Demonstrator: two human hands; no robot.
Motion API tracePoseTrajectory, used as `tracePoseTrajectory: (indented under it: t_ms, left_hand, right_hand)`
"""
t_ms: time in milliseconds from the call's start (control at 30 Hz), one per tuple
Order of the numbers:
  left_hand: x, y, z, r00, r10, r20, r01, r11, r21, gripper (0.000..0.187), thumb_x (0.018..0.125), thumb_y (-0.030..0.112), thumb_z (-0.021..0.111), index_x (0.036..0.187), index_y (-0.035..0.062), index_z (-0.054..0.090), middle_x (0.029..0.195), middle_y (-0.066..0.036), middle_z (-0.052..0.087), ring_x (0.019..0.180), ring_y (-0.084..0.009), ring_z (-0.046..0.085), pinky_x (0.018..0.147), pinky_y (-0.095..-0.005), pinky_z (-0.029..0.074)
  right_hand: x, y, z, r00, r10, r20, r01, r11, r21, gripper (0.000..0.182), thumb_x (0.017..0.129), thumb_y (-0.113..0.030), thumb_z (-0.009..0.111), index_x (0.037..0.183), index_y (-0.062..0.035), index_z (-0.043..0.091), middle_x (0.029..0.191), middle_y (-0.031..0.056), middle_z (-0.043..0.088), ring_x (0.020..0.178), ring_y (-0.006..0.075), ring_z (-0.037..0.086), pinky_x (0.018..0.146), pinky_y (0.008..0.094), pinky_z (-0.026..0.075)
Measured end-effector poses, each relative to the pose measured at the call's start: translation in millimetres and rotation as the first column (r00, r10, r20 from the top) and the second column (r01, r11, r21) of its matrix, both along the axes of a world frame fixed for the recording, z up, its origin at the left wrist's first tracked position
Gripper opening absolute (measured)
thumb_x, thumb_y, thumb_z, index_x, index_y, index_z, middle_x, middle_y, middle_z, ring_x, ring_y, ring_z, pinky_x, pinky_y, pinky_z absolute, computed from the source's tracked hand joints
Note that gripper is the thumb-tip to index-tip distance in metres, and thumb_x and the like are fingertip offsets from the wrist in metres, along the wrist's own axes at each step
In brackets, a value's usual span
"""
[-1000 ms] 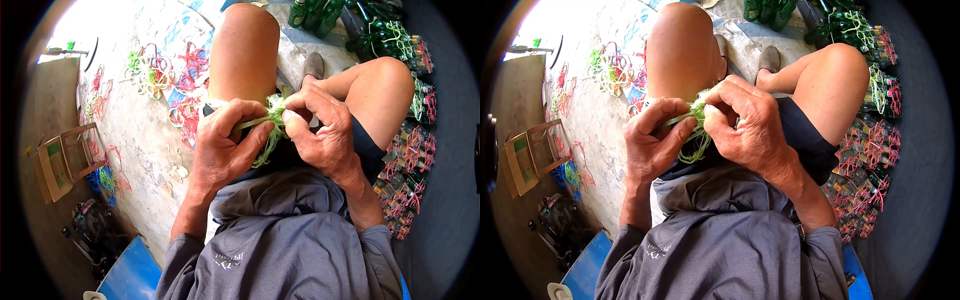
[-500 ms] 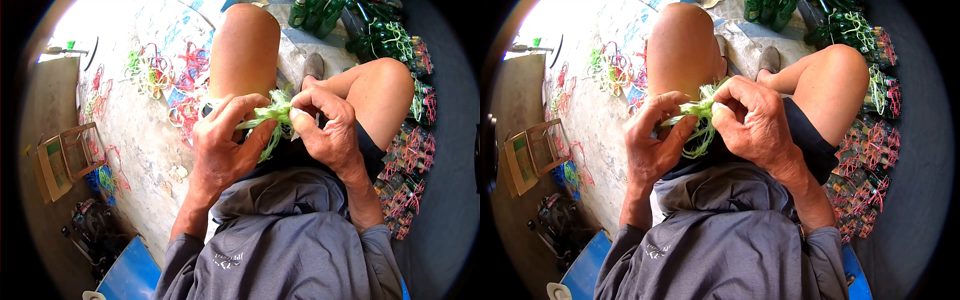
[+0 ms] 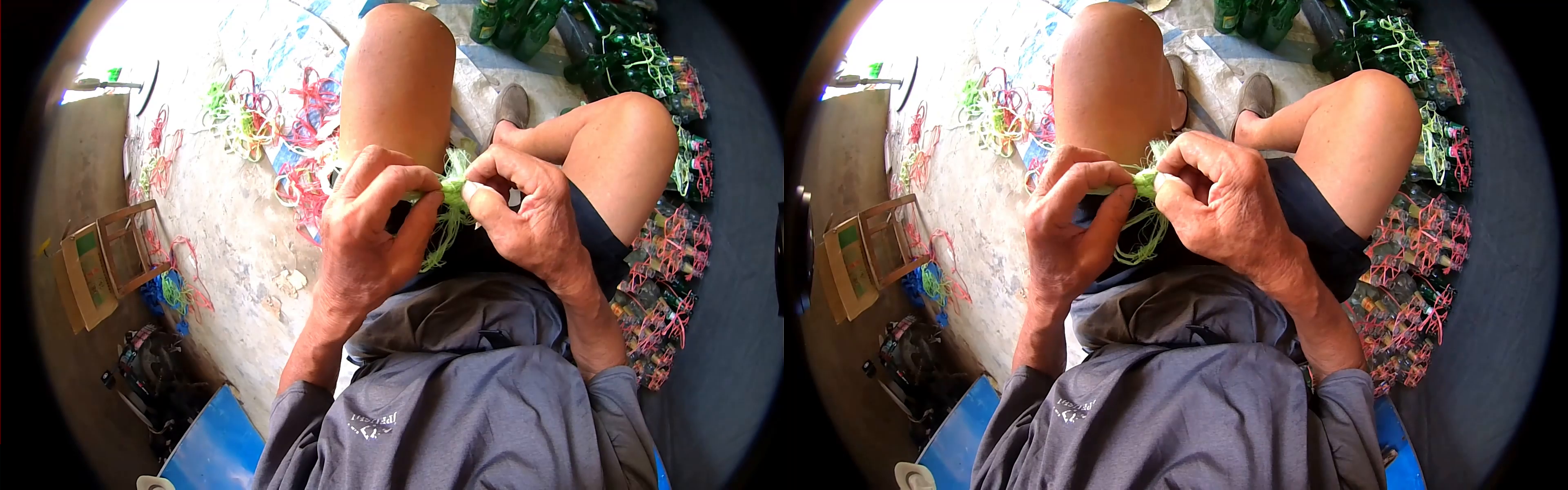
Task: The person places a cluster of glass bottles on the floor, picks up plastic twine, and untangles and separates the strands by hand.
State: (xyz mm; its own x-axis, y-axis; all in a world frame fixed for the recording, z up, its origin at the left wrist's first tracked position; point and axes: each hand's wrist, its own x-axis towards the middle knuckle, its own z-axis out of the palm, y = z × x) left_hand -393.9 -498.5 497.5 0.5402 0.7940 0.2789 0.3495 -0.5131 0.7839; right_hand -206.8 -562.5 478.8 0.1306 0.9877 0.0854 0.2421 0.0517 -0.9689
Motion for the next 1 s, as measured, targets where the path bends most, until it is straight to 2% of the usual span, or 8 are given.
tracePoseTrajectory:
  t_ms: [200, 233, 333, 400, 500, 600, 833, 1000]
  left_hand:
    - [-4, -1, -4, 0.960, 0.098, 0.261, -0.009, 0.947, -0.322, 0.009, 0.088, -0.003, 0.071, 0.095, -0.0007, 0.065, 0.093, -0.007, 0.063, 0.085, -0.0167, 0.060, 0.077, -0.0304, 0.048]
    - [-9, -1, -3, 0.968, 0.094, 0.235, -0.001, 0.930, -0.367, 0.007, 0.093, -0.001, 0.069, 0.098, -0.0012, 0.063, 0.094, -0.006, 0.062, 0.087, -0.0134, 0.056, 0.080, -0.0278, 0.046]
    - [-11, -2, -6, 0.953, 0.153, 0.260, -0.024, 0.898, -0.439, 0.008, 0.095, 0.000, 0.068, 0.100, -0.0007, 0.063, 0.094, -0.006, 0.062, 0.088, -0.0128, 0.055, 0.080, -0.0267, 0.045]
    - [-12, -2, -6, 0.964, 0.130, 0.234, -0.022, 0.910, -0.414, 0.008, 0.096, 0.001, 0.067, 0.102, -0.0007, 0.063, 0.094, -0.006, 0.062, 0.087, -0.0129, 0.055, 0.080, -0.0274, 0.046]
    - [-10, -3, -8, 0.966, 0.130, 0.223, -0.041, 0.931, -0.362, 0.010, 0.095, 0.001, 0.068, 0.103, -0.0006, 0.063, 0.092, -0.005, 0.062, 0.084, -0.0137, 0.057, 0.079, -0.0290, 0.048]
    - [-9, -2, -5, 0.978, 0.110, 0.179, -0.055, 0.956, -0.287, 0.013, 0.093, 0.002, 0.071, 0.104, -0.0006, 0.064, 0.091, -0.006, 0.063, 0.082, -0.0158, 0.059, 0.078, -0.0305, 0.050]
    - [-8, 3, 5, 0.999, -0.041, 0.000, 0.041, 0.997, -0.059, 0.017, 0.087, 0.000, 0.076, 0.102, -0.0001, 0.069, 0.087, -0.009, 0.064, 0.078, -0.0197, 0.064, 0.072, -0.0313, 0.051]
    - [-10, 0, 1, 0.998, 0.019, 0.059, -0.008, 0.986, -0.169, 0.011, 0.088, 0.001, 0.076, 0.097, -0.0006, 0.070, 0.083, -0.008, 0.063, 0.076, -0.0167, 0.063, 0.070, -0.0301, 0.050]
  right_hand:
    - [2, 0, -5, 0.993, -0.012, -0.117, -0.001, 0.994, -0.111, 0.005, 0.089, -0.001, 0.066, 0.086, 0.0005, 0.063, 0.072, -0.0026, 0.059, 0.063, 0.0042, 0.049, 0.060, 0.0227, 0.043]
    - [3, 0, -6, 0.992, -0.020, -0.128, 0.005, 0.993, -0.118, 0.005, 0.089, -0.001, 0.066, 0.086, 0.0005, 0.063, 0.072, -0.0024, 0.059, 0.063, 0.0043, 0.050, 0.061, 0.0225, 0.043]
    - [5, 0, -1, 0.989, -0.004, -0.145, -0.020, 0.986, -0.163, 0.005, 0.091, -0.003, 0.065, 0.087, 0.0002, 0.063, 0.076, -0.0029, 0.059, 0.067, 0.0034, 0.051, 0.065, 0.0211, 0.043]
    - [6, 0, 0, 0.991, 0.026, -0.130, -0.048, 0.985, -0.167, 0.007, 0.093, -0.004, 0.064, 0.088, -0.0002, 0.062, 0.079, -0.0050, 0.054, 0.071, 0.0019, 0.049, 0.066, 0.0200, 0.039]
    - [3, 0, -2, 0.990, 0.025, -0.140, -0.050, 0.982, -0.180, 0.008, 0.093, -0.007, 0.065, 0.088, -0.0011, 0.063, 0.079, -0.0052, 0.054, 0.072, 0.0019, 0.049, 0.066, 0.0197, 0.038]
    - [4, 1, 7, 0.993, 0.057, -0.103, -0.075, 0.982, -0.175, 0.007, 0.093, -0.006, 0.065, 0.090, 0.0002, 0.064, 0.077, 0.0007, 0.063, 0.074, 0.0076, 0.057, 0.072, 0.0253, 0.049]
    - [4, 1, 8, 0.985, 0.046, -0.165, -0.082, 0.972, -0.220, 0.008, 0.093, -0.007, 0.065, 0.091, 0.0007, 0.064, 0.078, 0.0013, 0.063, 0.075, 0.0075, 0.058, 0.071, 0.0259, 0.049]
    - [1, 1, -1, 0.987, 0.016, -0.158, -0.036, 0.991, -0.125, 0.008, 0.093, -0.006, 0.065, 0.089, 0.0012, 0.064, 0.076, 0.0018, 0.064, 0.073, 0.0071, 0.057, 0.070, 0.0260, 0.049]
